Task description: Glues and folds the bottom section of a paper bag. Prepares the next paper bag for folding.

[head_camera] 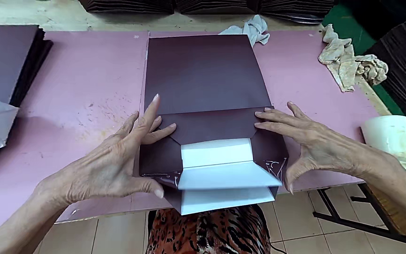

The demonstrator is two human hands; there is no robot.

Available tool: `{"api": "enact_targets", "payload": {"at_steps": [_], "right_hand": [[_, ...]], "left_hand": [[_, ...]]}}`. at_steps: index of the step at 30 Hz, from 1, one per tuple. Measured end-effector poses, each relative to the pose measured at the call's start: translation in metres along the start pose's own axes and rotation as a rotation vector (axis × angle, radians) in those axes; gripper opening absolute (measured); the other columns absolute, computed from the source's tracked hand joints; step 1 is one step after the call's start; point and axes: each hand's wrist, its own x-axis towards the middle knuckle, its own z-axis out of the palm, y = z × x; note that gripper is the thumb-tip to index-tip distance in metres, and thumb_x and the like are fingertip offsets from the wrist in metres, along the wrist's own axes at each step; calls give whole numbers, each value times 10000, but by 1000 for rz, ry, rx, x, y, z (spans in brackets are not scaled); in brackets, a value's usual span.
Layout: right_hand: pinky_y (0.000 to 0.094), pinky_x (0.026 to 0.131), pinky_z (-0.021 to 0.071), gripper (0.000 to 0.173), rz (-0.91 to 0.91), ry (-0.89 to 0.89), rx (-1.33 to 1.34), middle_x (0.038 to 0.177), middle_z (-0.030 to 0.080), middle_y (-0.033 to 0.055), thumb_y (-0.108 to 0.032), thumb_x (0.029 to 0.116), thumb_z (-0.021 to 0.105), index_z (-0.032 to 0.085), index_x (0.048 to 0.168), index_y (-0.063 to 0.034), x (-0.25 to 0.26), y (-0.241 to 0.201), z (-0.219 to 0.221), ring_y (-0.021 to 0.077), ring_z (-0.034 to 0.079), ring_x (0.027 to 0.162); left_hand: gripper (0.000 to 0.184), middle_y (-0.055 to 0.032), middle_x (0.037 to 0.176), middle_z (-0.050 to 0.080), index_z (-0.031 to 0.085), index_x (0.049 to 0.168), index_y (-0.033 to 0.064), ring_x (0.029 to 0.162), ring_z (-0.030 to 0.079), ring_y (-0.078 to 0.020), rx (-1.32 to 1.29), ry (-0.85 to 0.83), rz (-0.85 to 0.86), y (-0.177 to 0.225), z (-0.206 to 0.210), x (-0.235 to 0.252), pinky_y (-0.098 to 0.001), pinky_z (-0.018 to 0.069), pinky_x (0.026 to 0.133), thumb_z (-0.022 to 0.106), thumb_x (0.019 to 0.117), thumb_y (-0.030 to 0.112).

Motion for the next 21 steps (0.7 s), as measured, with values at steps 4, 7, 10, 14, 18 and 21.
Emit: {"api": "enact_targets", "payload": {"at_steps": [4,7,10,14,18,21], "right_hand": [[623,1130,362,778,-2,137,39,1289,686,173,-692,886,562,729,1188,6,14,3,2,323,630,1256],[445,932,527,490,82,232,18,1110,744,139,-446,907,668,749,1076,7,27,0,4,262,704,1037],[486,690,488,455,209,223,-20,971,733,145,-396,799,782,744,1020,-1,40,-7,3,288,690,839],[536,662,458,506,305,77,-91,839,707,135,-400,681,898,737,962,-12,61,-12,-8,316,670,758],[537,698,506,454,402,-208,12,763,691,128,-337,739,910,726,955,17,109,6,-38,294,665,719],[482,714,575,429,572,-47,13,784,708,178,-327,915,774,690,995,87,153,56,-45,286,701,686]], "left_hand": [[1154,3,1314,701,-12,1635,64,1366,551,-201,12,125,-129,8,6,8,-552,294,1208,582,868,689],[1064,-73,1142,767,114,1622,10,1190,683,-288,116,257,-225,26,15,23,-621,328,1158,643,872,548],[876,-194,989,753,303,1561,-52,948,731,-402,276,333,-206,49,29,42,-728,322,1087,716,877,308],[480,-305,1404,566,559,1400,-60,1304,555,-485,280,248,-181,79,63,70,-622,403,1105,597,922,-48],[589,-260,1559,425,509,1450,-65,1464,372,-461,312,153,-181,79,99,83,-663,250,1169,425,1057,366],[663,-229,1560,440,515,1450,-56,1461,392,-436,393,208,-177,77,110,82,-661,252,1167,333,1056,445]]}}
